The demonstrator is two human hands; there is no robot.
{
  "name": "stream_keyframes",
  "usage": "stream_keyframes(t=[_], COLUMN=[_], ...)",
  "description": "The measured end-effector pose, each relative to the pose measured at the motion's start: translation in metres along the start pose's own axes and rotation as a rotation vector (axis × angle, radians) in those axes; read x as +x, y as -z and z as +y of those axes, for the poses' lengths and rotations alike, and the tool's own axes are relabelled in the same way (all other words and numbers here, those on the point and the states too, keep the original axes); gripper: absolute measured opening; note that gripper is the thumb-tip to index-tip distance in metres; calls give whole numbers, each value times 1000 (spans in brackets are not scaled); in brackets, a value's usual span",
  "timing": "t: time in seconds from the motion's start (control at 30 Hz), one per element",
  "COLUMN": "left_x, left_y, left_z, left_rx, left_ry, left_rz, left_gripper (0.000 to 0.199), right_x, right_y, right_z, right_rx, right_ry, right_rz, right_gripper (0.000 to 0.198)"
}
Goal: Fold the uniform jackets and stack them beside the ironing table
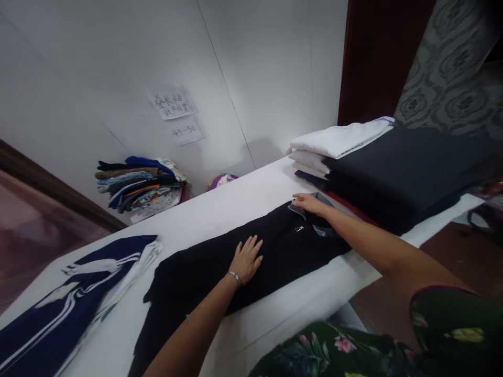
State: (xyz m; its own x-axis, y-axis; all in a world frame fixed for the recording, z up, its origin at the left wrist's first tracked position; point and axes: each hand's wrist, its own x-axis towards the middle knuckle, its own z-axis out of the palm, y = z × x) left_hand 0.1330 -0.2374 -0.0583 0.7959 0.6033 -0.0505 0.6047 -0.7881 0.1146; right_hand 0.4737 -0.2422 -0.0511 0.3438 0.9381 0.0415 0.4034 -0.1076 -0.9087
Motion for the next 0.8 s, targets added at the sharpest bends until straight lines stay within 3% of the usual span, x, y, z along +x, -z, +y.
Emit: stream_keyframes(t=[0.17,0.33,0.53,0.63,0.8], left_x=[0,1,1,-4,-27], left_y=[-5,-12,-10,-5,9], left_z=[-1,-4,-1,-1,-10], left_rx=[89,145,59,-29,-95], left_ry=[-14,-32,-10,29,109], left_rz=[12,45,35,55,154], left_gripper=[52,51,51,48,43], right_x=[-3,-16,-22,-22,-31], right_y=[-23,-14,-11,-13,-22], right_z=[8,11,19,18,1], right_rx=[-195,-359,-684,-790,-771], right_ry=[122,247,298,368,520], right_rz=[-79,-123,-293,-261,-220], right_gripper=[34,39,47,48,53])
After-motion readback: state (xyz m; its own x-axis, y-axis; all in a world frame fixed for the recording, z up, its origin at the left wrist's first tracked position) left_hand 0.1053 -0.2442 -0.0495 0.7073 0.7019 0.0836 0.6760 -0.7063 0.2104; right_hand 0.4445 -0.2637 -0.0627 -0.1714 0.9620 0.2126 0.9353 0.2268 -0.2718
